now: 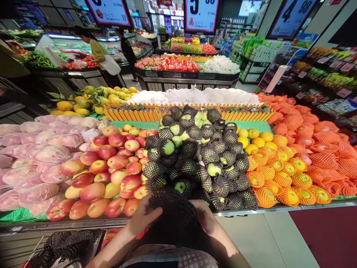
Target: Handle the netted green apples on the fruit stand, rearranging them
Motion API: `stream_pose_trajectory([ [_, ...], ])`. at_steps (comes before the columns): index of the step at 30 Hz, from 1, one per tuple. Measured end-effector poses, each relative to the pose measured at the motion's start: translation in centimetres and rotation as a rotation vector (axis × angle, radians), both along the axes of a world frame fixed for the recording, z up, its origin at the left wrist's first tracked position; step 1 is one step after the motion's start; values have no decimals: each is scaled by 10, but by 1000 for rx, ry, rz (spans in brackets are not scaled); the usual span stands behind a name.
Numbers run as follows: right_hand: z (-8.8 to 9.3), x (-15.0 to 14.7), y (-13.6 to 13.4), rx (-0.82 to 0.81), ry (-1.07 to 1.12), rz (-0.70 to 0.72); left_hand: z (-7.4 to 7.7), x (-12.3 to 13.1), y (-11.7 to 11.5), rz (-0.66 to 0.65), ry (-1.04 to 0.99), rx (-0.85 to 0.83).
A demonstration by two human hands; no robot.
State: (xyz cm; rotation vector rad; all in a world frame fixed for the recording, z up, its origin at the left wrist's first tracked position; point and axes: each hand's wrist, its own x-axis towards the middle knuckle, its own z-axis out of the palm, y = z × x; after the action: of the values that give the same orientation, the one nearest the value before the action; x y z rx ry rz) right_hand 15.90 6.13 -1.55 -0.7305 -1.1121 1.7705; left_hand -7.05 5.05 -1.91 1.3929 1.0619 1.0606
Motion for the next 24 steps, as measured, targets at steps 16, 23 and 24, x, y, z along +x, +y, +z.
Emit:
stream_pose_trajectory([
  [16,-14,143,11,-209,181,-196,-7,169,47,-110,10,-274],
  [23,-26,195,19,-272,66,-65,-11,215,94,-79,81,-213],
  [24,-28,203,20,-293,48,-53,-4,216,108,-70,137,-142],
])
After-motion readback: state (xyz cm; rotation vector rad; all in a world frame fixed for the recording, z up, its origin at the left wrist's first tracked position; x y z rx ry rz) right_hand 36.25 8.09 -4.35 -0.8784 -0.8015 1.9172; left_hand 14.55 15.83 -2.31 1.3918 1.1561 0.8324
